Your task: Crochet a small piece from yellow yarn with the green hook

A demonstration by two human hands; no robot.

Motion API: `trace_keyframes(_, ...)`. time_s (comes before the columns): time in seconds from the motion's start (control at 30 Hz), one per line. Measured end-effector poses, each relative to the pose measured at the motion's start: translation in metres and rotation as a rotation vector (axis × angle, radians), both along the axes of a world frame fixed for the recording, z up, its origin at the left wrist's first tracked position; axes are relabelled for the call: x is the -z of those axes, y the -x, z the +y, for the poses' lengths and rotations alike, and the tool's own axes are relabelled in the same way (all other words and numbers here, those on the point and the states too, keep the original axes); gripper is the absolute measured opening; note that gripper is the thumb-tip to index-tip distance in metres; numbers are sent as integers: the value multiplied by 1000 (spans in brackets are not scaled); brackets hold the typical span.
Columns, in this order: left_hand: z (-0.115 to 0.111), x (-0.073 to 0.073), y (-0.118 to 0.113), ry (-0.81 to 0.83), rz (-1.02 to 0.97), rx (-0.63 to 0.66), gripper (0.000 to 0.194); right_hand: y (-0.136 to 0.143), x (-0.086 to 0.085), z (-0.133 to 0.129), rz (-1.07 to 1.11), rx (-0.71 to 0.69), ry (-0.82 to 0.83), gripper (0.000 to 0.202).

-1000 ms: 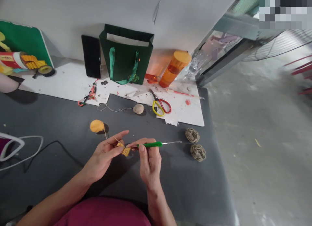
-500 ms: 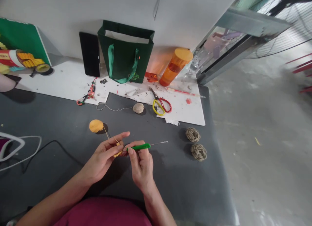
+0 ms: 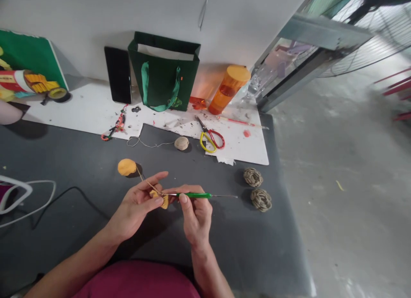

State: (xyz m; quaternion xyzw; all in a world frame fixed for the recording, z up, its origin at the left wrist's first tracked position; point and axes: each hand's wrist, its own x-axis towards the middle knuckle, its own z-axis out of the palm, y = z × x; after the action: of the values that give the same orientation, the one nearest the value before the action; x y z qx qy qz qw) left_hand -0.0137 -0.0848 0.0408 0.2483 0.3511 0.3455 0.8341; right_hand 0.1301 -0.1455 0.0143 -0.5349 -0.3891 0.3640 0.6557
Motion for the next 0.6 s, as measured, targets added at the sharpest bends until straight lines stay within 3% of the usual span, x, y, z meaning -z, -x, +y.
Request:
trace_keyframes(0.33, 0, 3, 2, -36, 5, 52, 71, 0, -3, 3, 79, 30, -16, 11)
trace_keyframes(0.6, 0, 2, 3, -27, 30, 67, 64, -3, -10, 4, 63, -16, -58, 11)
